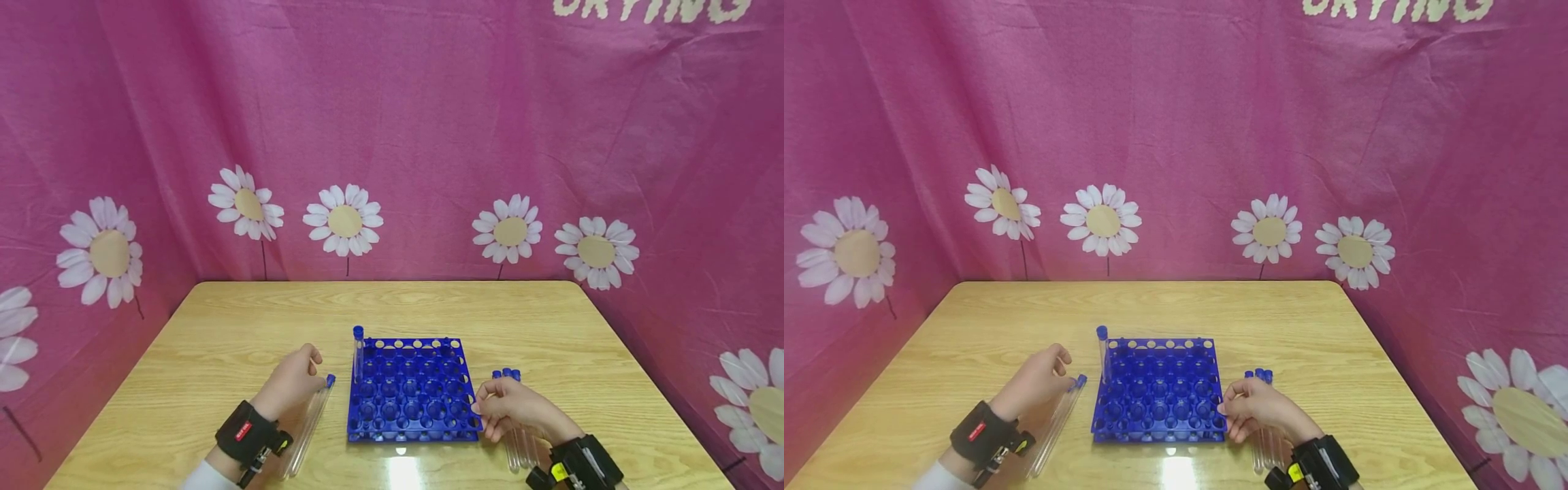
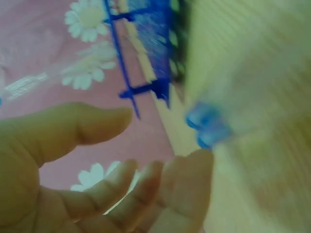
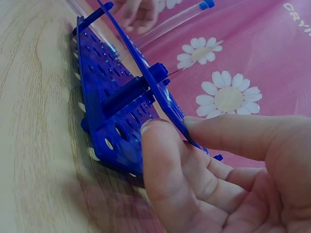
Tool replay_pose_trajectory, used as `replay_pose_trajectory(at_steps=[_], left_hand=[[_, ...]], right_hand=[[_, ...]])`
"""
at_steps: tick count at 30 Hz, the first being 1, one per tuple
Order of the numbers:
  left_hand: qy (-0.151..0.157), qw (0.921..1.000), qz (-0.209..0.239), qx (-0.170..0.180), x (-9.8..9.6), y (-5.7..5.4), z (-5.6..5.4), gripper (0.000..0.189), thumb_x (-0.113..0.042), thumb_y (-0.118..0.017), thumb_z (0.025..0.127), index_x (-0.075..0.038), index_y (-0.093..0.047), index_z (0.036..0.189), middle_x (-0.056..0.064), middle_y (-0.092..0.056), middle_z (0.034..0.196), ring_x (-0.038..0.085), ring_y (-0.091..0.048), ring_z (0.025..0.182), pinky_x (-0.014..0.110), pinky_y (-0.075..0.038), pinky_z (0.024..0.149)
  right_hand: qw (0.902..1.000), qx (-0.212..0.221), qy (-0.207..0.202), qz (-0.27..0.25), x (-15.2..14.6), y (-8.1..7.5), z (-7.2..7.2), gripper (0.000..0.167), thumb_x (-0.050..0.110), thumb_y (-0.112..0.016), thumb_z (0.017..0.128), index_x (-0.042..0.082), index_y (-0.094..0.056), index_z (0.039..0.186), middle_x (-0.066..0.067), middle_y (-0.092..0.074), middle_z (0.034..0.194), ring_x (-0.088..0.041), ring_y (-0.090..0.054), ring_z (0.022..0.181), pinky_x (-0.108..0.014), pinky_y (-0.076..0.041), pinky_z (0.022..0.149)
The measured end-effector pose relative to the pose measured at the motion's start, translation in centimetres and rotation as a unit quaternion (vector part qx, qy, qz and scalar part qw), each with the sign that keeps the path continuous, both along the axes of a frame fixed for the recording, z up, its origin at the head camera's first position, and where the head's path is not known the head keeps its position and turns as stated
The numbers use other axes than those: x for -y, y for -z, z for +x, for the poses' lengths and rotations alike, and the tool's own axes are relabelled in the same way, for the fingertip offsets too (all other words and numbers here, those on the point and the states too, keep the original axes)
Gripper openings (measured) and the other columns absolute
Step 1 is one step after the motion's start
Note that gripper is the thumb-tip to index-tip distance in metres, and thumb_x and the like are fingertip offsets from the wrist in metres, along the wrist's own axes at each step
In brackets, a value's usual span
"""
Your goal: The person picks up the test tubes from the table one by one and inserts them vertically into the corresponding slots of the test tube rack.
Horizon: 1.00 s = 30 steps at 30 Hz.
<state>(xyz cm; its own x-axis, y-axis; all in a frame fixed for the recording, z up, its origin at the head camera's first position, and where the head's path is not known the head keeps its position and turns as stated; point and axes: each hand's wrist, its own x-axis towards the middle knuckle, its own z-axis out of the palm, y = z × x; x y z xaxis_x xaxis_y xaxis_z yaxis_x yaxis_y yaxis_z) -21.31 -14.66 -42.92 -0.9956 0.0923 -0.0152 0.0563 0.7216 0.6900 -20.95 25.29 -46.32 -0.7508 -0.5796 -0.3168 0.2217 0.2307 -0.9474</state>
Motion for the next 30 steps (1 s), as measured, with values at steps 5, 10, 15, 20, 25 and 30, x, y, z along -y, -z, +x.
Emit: replay_pose_trajectory(at_steps=[5, 10, 15, 20, 25, 30], left_hand=[[0.001, 0.9979, -0.055, 0.034, 0.9, 0.8, 0.1, 0.025, 0.002, -0.071, 0.078, 0.003, -0.057, 0.098, 0.005, -0.050, 0.073, 0.017, -0.046, 0.061, 0.025, -0.036, 0.052], [0.002, 0.9966, -0.065, 0.050, 1.3, 1.4, 0.2, 0.017, 0.002, -0.069, 0.079, 0.001, -0.057, 0.091, 0.006, -0.053, 0.074, 0.016, -0.048, 0.058, 0.023, -0.036, 0.049], [-0.003, 0.9964, -0.048, 0.071, 1.4, 1.7, 0.4, 0.015, 0.003, -0.067, 0.080, -0.002, -0.054, 0.086, 0.006, -0.053, 0.074, 0.012, -0.046, 0.050, 0.018, -0.035, 0.042], [-0.010, 0.9958, -0.037, 0.083, 1.5, 1.9, 0.3, 0.015, 0.003, -0.066, 0.080, -0.003, -0.053, 0.083, 0.007, -0.053, 0.076, 0.013, -0.049, 0.053, 0.020, -0.042, 0.042], [-0.024, 0.9929, -0.047, 0.106, 1.7, 2.0, 0.1, 0.013, 0.002, -0.067, 0.081, -0.003, -0.055, 0.081, 0.007, -0.054, 0.074, 0.015, -0.051, 0.054, 0.021, -0.045, 0.044], [-0.029, 0.9914, -0.063, 0.111, 1.8, 2.1, -0.2, 0.014, 0.000, -0.068, 0.081, -0.004, -0.055, 0.077, 0.006, -0.052, 0.071, 0.015, -0.051, 0.055, 0.021, -0.046, 0.043]], right_hand=[[1.0000, -0.002, 0.000, -0.002, 0.0, 0.1, 0.0, 0.017, 0.013, -0.059, 0.095, -0.004, -0.053, 0.095, -0.003, -0.064, 0.068, -0.011, -0.064, 0.057, -0.026, -0.057, 0.055], [1.0000, 0.000, -0.001, -0.002, 0.0, 0.1, -0.1, 0.015, 0.013, -0.059, 0.095, 0.000, -0.053, 0.092, -0.003, -0.064, 0.068, -0.011, -0.065, 0.058, -0.027, -0.057, 0.055], [1.0000, 0.002, -0.003, -0.004, -0.1, 0.2, -0.1, 0.013, 0.012, -0.059, 0.095, 0.001, -0.053, 0.092, -0.003, -0.064, 0.069, -0.011, -0.064, 0.058, -0.027, -0.057, 0.055], [1.0000, -0.004, -0.003, -0.004, -0.1, 0.2, 0.0, 0.013, 0.012, -0.058, 0.095, 0.001, -0.054, 0.092, -0.002, -0.064, 0.069, -0.010, -0.064, 0.057, -0.027, -0.057, 0.055], [1.0000, -0.003, -0.001, -0.003, -0.1, 0.2, 0.0, 0.013, 0.013, -0.059, 0.095, 0.001, -0.054, 0.092, -0.002, -0.065, 0.068, -0.010, -0.064, 0.057, -0.026, -0.057, 0.055], [1.0000, 0.004, -0.003, -0.004, -0.1, 0.2, -0.2, 0.013, 0.012, -0.059, 0.095, 0.000, -0.054, 0.093, -0.002, -0.064, 0.069, -0.011, -0.064, 0.058, -0.027, -0.057, 0.056]])
